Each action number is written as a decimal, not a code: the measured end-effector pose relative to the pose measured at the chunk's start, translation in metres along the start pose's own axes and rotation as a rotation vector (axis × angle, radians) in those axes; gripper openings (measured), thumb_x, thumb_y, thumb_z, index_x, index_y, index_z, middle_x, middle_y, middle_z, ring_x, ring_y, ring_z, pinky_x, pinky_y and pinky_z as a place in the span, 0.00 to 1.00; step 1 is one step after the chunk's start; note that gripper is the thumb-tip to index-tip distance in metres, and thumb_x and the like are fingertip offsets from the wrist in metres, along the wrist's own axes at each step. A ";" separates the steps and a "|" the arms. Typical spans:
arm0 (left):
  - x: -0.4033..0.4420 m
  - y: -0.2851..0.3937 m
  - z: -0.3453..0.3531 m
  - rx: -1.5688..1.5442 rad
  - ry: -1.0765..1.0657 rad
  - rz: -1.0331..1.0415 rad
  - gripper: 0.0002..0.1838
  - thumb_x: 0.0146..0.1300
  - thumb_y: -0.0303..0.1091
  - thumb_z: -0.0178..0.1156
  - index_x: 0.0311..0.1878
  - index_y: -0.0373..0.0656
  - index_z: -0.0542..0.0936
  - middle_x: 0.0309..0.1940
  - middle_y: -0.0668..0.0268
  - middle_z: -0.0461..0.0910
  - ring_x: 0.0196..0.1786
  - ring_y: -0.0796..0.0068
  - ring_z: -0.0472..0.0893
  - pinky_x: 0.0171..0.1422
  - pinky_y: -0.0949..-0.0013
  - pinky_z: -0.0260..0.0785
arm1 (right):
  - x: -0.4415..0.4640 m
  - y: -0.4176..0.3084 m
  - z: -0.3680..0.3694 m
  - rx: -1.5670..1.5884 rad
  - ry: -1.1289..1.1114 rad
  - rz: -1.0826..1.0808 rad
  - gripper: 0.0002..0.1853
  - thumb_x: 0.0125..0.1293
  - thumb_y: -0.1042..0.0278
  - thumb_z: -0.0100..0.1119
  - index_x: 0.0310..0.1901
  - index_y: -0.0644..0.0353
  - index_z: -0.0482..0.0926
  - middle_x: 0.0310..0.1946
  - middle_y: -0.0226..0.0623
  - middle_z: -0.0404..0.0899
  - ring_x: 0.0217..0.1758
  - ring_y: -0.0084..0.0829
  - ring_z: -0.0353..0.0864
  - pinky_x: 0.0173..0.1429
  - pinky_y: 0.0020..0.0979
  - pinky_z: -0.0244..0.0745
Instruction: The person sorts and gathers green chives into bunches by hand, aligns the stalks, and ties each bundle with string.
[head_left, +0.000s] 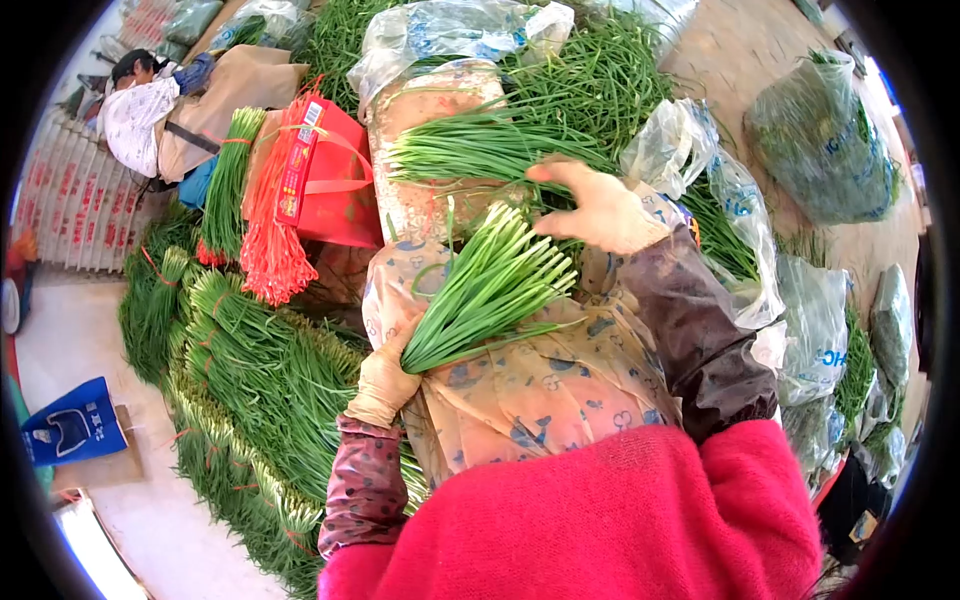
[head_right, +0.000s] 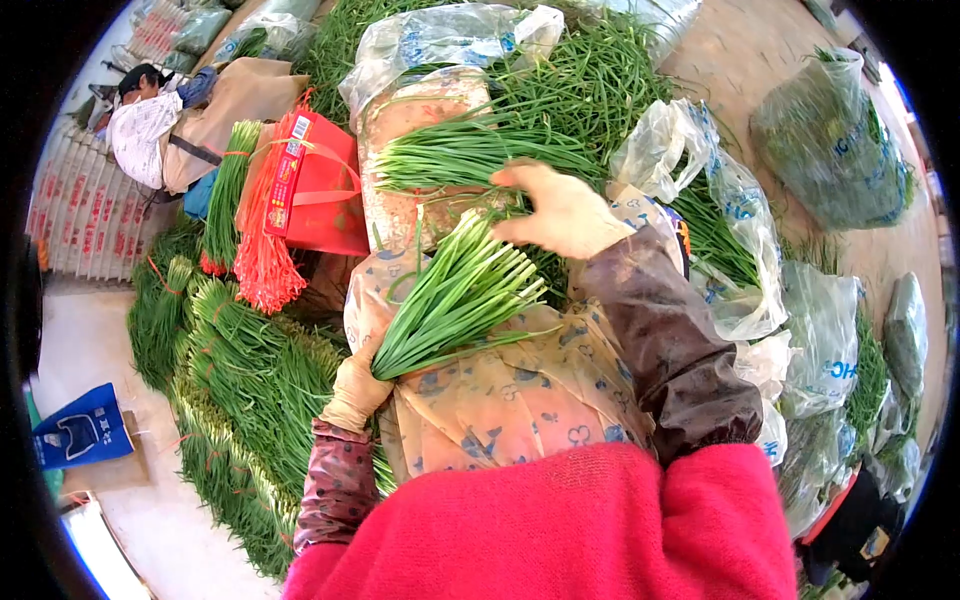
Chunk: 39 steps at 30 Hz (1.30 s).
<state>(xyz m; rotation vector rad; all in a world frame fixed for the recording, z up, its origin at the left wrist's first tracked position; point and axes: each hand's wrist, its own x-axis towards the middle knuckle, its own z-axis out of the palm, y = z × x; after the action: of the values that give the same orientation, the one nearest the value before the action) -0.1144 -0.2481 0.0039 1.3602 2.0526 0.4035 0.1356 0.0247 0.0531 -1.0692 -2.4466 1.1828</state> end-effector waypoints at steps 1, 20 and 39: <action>0.001 0.001 -0.001 0.007 -0.009 0.009 0.32 0.54 0.31 0.63 0.65 0.60 0.72 0.48 0.53 0.81 0.51 0.52 0.80 0.53 0.62 0.74 | -0.001 -0.019 0.001 0.006 -0.043 -0.018 0.34 0.51 0.48 0.67 0.58 0.59 0.75 0.60 0.42 0.71 0.63 0.43 0.72 0.64 0.36 0.67; 0.002 -0.033 -0.024 -0.475 -0.189 0.096 0.27 0.47 0.18 0.67 0.54 0.41 0.78 0.41 0.71 0.83 0.42 0.84 0.78 0.50 0.73 0.73 | 0.054 0.027 0.035 0.502 -0.376 -0.220 0.34 0.63 0.49 0.63 0.65 0.61 0.69 0.55 0.39 0.77 0.55 0.27 0.75 0.57 0.32 0.71; -0.006 -0.039 -0.036 -0.827 -0.341 -0.195 0.25 0.44 0.15 0.67 0.50 0.40 0.81 0.41 0.68 0.84 0.41 0.77 0.81 0.46 0.70 0.75 | 0.015 -0.001 -0.019 0.518 -0.295 0.018 0.15 0.60 0.63 0.66 0.46 0.61 0.81 0.33 0.27 0.80 0.35 0.18 0.76 0.37 0.23 0.72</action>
<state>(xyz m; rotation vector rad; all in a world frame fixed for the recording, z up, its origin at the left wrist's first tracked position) -0.1635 -0.2663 0.0107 0.6598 1.4512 0.7638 0.1335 0.0454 0.0647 -0.8065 -2.1191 1.9552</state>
